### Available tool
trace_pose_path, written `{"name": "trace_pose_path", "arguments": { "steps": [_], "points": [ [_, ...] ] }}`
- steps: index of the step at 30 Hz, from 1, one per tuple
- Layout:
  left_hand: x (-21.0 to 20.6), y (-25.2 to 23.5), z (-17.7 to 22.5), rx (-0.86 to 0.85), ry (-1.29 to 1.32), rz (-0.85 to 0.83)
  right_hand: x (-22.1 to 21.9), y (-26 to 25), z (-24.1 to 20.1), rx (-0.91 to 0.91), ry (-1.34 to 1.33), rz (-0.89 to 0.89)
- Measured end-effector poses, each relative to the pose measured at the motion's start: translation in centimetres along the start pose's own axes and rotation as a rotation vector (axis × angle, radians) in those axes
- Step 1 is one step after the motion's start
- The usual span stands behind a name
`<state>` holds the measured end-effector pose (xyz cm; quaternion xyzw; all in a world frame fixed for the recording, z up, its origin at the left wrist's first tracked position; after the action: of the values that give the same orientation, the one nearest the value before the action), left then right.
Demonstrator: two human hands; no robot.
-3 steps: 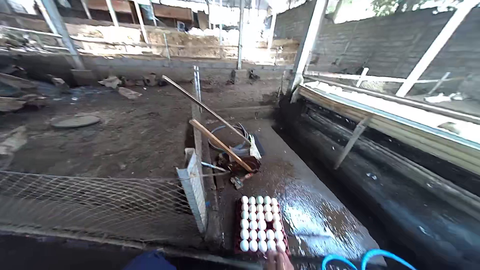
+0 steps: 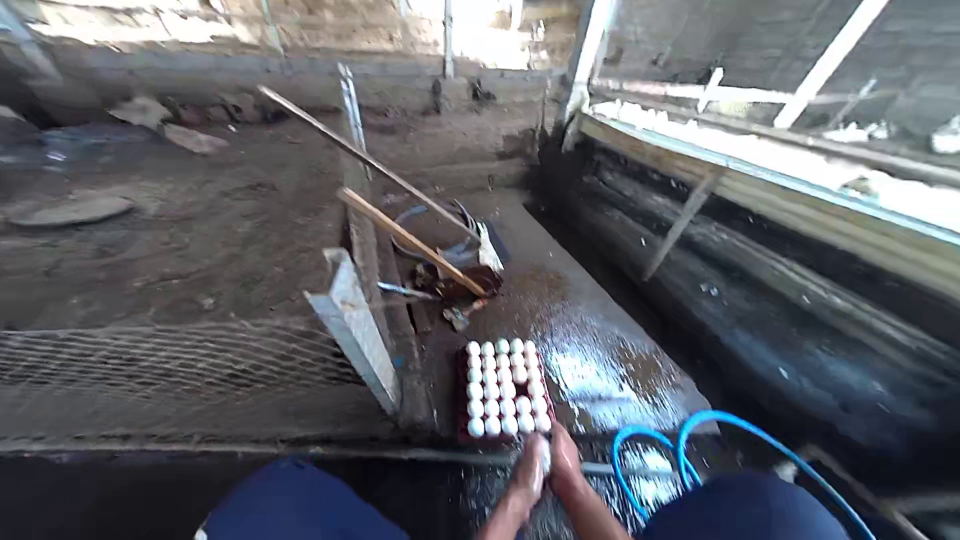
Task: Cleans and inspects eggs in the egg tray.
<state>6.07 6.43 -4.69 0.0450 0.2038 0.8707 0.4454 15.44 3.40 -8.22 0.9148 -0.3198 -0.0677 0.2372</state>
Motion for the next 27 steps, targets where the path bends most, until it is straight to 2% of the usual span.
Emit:
{"name": "trace_pose_path", "arguments": {
  "steps": [1, 3, 5, 6, 8, 10, 12, 13, 15, 18, 19, 21, 23, 24, 26, 27],
  "points": [
    [0.3, -1.0, -1.4, -0.056, 0.029, 0.015, -0.2, 0.8, -0.3, -0.029, -0.013, 0.011],
    [0.5, -1.4, -1.6, -0.112, 0.094, 0.03, -1.3, 3.0, -2.1, 0.027, 0.038, -0.029],
    [0.5, -1.1, -1.8, -0.047, 0.103, -0.007, -1.5, 3.1, -2.6, 0.071, 0.086, -0.055],
    [0.4, -1.0, -1.7, 0.002, 0.069, -0.031, -0.9, 2.2, -2.2, 0.03, 0.056, -0.04],
    [0.6, -1.1, -1.7, 0.028, 0.003, 0.025, -0.7, 1.4, -0.9, -0.068, -0.029, -0.014],
    [1.0, -1.1, -1.7, -0.031, 0.04, 0.012, -1.8, 2.9, -1.4, -0.011, 0.057, -0.064],
    [1.1, -1.0, -2.2, 0.017, 0.072, -0.04, -1.8, 3.1, -1.8, 0.038, 0.092, -0.07],
    [1.1, -0.9, -2.5, 0.07, 0.05, -0.041, -1.3, 2.3, -1.4, 0.0, 0.068, -0.042],
    [1.1, -1.4, -2.4, 0.064, 0.035, 0.003, -0.9, 1.3, -0.8, -0.098, -0.016, -0.012],
    [0.9, -1.0, -2.0, -0.013, 0.13, -0.073, -1.7, 3.4, -1.8, 0.006, 0.079, -0.035],
    [1.0, -0.8, -2.1, 0.018, 0.147, -0.08, -1.6, 3.2, -1.8, 0.02, 0.085, -0.044],
    [0.7, -0.7, -2.5, 0.126, 0.165, -0.065, -0.8, 1.2, -0.5, -0.126, -0.059, -0.08],
    [0.0, -0.8, -2.5, 0.174, 0.29, -0.177, -0.6, -0.1, 0.8, -0.314, -0.264, -0.129],
    [0.1, -0.7, -2.6, 0.179, 0.344, -0.197, -0.6, 0.0, 1.0, -0.337, -0.325, -0.134],
    [0.8, -1.0, -2.4, 0.135, 0.361, -0.191, -0.5, 0.2, 0.1, -0.225, -0.302, -0.098],
    [1.2, -1.1, -2.2, 0.108, 0.324, -0.166, -0.5, 0.7, -0.6, -0.129, -0.181, -0.071]
  ]
}}
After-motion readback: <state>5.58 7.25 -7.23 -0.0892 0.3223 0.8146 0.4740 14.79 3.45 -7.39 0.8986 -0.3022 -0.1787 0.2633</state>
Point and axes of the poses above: each hand's wrist, its own y-axis away from the middle knuckle, its own x-axis out of the back of the hand, z = x × y, the point moved 8 cm from there along -y, towards the middle knuckle, and after that the axes turned 15 degrees about -z, right-handed, at the moved point
